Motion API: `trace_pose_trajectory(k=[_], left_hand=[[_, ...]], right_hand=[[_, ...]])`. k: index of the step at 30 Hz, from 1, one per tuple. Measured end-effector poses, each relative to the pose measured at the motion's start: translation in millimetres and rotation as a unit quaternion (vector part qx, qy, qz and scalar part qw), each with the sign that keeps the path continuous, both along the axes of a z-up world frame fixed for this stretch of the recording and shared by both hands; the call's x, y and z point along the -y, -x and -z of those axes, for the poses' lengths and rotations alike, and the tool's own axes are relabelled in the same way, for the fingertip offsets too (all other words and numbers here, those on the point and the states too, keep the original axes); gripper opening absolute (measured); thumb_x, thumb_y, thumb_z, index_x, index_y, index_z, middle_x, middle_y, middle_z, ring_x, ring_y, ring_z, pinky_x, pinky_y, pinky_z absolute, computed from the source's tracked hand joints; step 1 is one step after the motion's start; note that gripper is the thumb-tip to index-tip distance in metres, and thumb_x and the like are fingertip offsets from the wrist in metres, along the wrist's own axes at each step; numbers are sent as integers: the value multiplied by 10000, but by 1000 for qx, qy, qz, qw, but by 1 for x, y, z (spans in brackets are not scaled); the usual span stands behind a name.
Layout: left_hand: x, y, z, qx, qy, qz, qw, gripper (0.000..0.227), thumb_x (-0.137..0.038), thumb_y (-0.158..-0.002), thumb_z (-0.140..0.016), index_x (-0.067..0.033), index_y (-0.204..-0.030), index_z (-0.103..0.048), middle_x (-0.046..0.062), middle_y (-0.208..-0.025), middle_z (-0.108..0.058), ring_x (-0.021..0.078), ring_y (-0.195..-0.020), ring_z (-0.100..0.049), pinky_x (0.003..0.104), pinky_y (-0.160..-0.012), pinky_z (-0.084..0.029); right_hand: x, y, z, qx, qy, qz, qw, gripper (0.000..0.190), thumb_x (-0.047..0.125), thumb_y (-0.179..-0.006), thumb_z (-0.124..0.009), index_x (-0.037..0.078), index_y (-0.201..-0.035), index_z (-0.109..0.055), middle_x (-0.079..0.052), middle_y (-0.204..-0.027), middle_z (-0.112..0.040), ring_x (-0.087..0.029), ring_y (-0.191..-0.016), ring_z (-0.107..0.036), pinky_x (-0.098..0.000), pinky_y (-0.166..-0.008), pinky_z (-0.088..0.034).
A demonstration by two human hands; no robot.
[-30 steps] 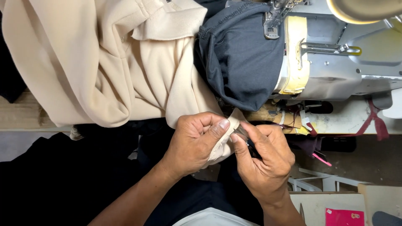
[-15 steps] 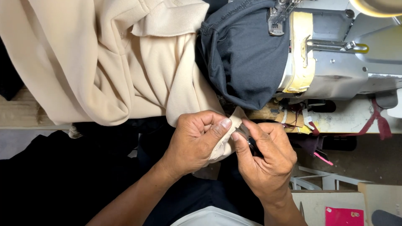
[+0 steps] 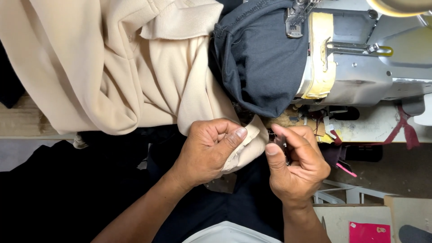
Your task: Using a thread clipper to remove excess threads from the seam of a garment at a sewing workstation.
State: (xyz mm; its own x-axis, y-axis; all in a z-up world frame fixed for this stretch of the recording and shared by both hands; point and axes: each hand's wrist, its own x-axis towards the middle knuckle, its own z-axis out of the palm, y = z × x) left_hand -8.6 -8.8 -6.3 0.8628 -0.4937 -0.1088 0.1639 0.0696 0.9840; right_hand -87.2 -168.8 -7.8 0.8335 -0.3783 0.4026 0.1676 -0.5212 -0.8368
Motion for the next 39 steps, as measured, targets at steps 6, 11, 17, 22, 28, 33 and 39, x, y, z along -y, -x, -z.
trace_pose_trajectory(k=[6,11,17,22,28,33,39], left_hand=[[-1,-2,1,1,3,11,1000,205,-110,-956,-648,62,-943,-758,59,-670,-711,34,-527,-557,171,-455,-456],[-1,-2,-2,4,6,14,1000,216,-129,-951,-644,51,-932,-764,95,-716,-755,59,-561,-619,175,-496,-506],[0,-1,3,23,27,22,999,180,-82,-969,-631,47,-924,-749,52,-698,-711,39,-559,-560,173,-493,-460],[3,1,8,9,42,3,999,161,-77,-967,-663,42,-911,-756,39,-556,-629,28,-511,-480,167,-452,-403],[4,0,8,-11,69,-9,998,169,-75,-980,-664,35,-897,-763,71,-458,-625,25,-489,-476,153,-440,-407],[3,-2,10,-17,70,1,997,173,-76,-982,-662,37,-896,-760,63,-457,-616,26,-494,-488,154,-447,-416],[4,-3,5,-31,63,8,997,176,-83,-977,-663,46,-912,-764,76,-461,-633,16,-491,-485,145,-448,-409]], right_hand=[[6,-8,-6,-10,62,-52,997,307,32,-797,-810,-40,-1078,-709,-104,-932,-625,-114,-686,-504,-217,-609,-425],[3,-15,-11,31,122,-96,987,206,-24,-771,-814,-31,-960,-732,-120,-860,-679,-155,-690,-577,-250,-621,-473],[-3,-18,-14,29,126,-95,987,173,-46,-764,-791,-38,-919,-715,-105,-825,-648,-166,-667,-542,-270,-602,-432],[16,-21,6,-44,17,-54,997,32,33,-905,-661,19,-877,-661,-16,-676,-523,-93,-571,-415,-247,-532,-388],[27,-16,23,-14,-46,-1,999,76,50,-972,-660,-7,-924,-677,-14,-533,-467,-45,-503,-387,-213,-459,-385],[36,-14,26,0,-55,26,998,110,73,-1017,-633,-14,-950,-641,-22,-589,-479,-56,-527,-389,-233,-472,-381],[41,-13,13,24,34,49,998,117,61,-1027,-669,-18,-940,-663,-58,-573,-509,-80,-496,-396,-237,-487,-389]])
